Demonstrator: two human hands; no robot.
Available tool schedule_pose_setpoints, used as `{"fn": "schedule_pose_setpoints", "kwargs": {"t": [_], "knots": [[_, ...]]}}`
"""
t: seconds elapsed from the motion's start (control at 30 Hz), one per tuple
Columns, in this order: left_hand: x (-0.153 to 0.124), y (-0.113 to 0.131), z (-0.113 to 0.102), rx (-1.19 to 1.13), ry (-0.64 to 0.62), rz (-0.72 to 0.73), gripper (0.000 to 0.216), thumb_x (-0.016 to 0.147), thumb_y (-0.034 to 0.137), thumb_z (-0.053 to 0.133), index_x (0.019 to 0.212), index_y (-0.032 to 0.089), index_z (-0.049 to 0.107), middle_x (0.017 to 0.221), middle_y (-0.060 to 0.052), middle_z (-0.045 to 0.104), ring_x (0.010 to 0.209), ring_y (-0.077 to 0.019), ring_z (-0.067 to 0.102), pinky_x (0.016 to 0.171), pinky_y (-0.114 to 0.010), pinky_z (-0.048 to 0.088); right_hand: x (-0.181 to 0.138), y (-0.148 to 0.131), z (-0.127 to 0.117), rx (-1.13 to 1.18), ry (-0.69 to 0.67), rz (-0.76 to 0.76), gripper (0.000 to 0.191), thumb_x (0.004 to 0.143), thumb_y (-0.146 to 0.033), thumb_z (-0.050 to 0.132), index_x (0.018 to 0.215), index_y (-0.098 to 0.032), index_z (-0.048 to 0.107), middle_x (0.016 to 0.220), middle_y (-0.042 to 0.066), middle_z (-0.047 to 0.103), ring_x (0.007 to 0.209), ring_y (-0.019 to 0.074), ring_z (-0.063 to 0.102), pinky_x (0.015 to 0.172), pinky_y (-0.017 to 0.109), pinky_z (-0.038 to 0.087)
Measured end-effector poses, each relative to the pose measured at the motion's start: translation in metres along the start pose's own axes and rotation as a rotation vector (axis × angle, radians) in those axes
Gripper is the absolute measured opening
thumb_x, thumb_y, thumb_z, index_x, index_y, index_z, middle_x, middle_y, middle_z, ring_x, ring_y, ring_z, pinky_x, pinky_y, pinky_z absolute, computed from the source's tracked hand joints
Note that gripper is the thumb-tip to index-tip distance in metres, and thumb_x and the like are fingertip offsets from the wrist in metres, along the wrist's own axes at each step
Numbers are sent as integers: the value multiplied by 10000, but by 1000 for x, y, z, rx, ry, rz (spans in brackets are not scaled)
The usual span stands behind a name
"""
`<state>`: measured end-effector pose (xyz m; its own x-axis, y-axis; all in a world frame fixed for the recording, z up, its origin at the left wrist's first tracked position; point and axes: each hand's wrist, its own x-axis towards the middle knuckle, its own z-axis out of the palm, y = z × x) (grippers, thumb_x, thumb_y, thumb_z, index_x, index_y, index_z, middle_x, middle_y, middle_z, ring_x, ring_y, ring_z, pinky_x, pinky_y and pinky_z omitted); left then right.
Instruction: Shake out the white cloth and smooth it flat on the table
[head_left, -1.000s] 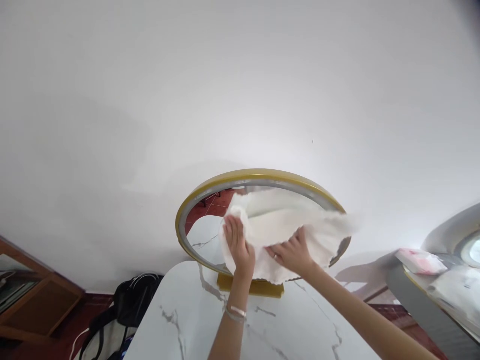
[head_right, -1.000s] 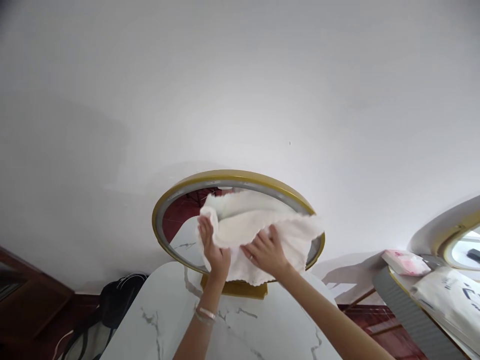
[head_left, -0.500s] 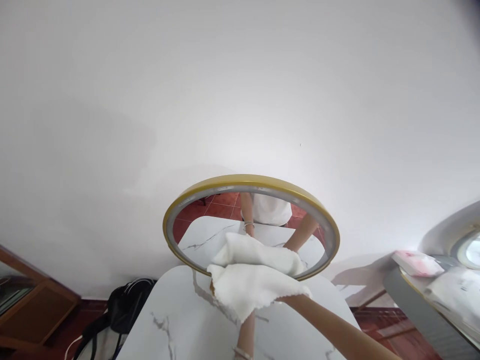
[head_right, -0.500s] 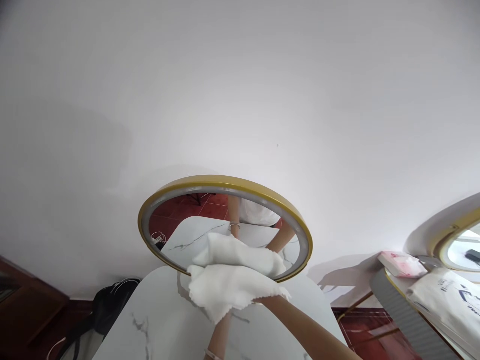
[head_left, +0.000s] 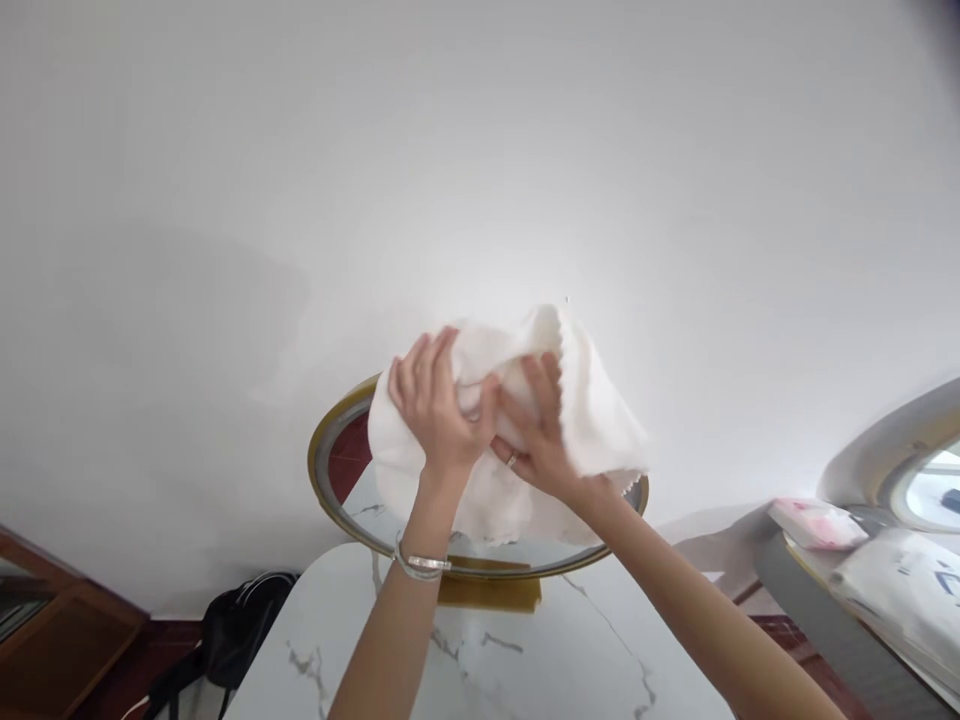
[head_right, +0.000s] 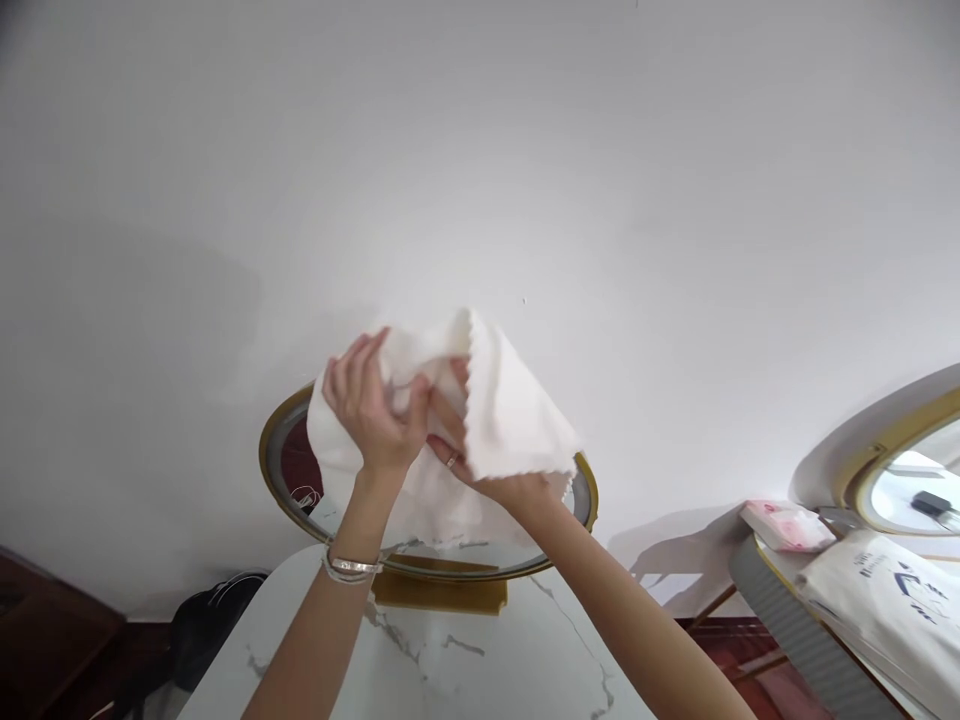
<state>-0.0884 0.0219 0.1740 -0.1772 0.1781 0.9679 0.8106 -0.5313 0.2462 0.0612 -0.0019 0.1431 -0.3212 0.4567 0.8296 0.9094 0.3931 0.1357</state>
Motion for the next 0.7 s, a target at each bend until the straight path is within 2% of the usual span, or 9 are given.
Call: {"fn": "schedule_pose_setpoints", "kwargs": {"t": [0.1, 0.2, 0.33, 0.43, 0.5, 0.57, 0.63, 0.7], "knots": [[18, 25, 7, 33, -200, 168, 297, 876, 413, 515, 1021, 187, 643, 950, -68, 704, 996, -242, 590, 1002, -428, 339, 1, 11, -11, 29, 167, 25, 570, 898, -446, 495, 1394, -191, 372, 1378, 152, 462, 1306, 303, 389, 1042, 489, 366], [9, 52, 18, -2, -356, 339, 247, 883, 380, 506, 984, 198, 639, 915, -52, 701, 952, -230, 585, 963, -423, 361, -29, 26, -6, 81, 269, 109, 611, 898, -442, 494, 1402, -146, 315, 1267, 180, 522, 1201, 296, 478, 967, 463, 431], [-33, 87, 37, -78, -496, 596, 258, 901, 334, 489, 1046, 176, 632, 997, -46, 693, 1016, -224, 588, 995, -407, 391, -105, 40, 23, 24, 364, 293, 683, 891, -511, 421, 1419, -105, 267, 1179, 210, 517, 1097, 358, 509, 843, 555, 461], [-75, 100, 43, -169, -555, 769, 263, 920, 182, 448, 1116, 159, 622, 1149, -42, 665, 1167, -191, 560, 1074, -342, 379, -168, 38, 54, -52, 332, 404, 684, 881, -450, 403, 1444, -101, 235, 1187, 262, 506, 1038, 415, 533, 698, 572, 475], [-105, 94, 40, -256, -609, 799, 333, 915, 84, 411, 1183, 168, 591, 1287, -22, 604, 1295, -154, 473, 1116, -295, 358, -207, 29, 74, -108, 235, 387, 684, 869, -396, 426, 1460, -105, 245, 1175, 294, 532, 965, 435, 577, 635, 549, 473], [-137, 76, 32, -340, -685, 741, 405, 909, 39, 392, 1250, 192, 548, 1354, -1, 562, 1336, -131, 424, 1111, -269, 378, -240, 16, 90, -96, 106, 346, 609, 873, -347, 422, 1437, -132, 334, 1062, 261, 613, 848, 421, 622, 584, 522, 475], [-173, 49, 20, -389, -737, 633, 453, 911, 35, 393, 1301, 232, 513, 1319, 11, 595, 1283, -130, 487, 1063, -253, 435, -265, 1, 102, -18, -8, 330, 453, 887, -269, 420, 1332, -220, 492, 994, 175, 668, 856, 374, 645, 642, 495, 508], [-210, 21, 5, -358, -740, 547, 489, 915, 45, 399, 1326, 295, 492, 1252, 32, 643, 1178, -132, 585, 1010, -244, 480, -281, -13, 107, 63, -82, 339, 321, 913, -251, 455, 1208, -253, 581, 1017, 99, 675, 921, 290, 648, 754, 448, 532]]}}
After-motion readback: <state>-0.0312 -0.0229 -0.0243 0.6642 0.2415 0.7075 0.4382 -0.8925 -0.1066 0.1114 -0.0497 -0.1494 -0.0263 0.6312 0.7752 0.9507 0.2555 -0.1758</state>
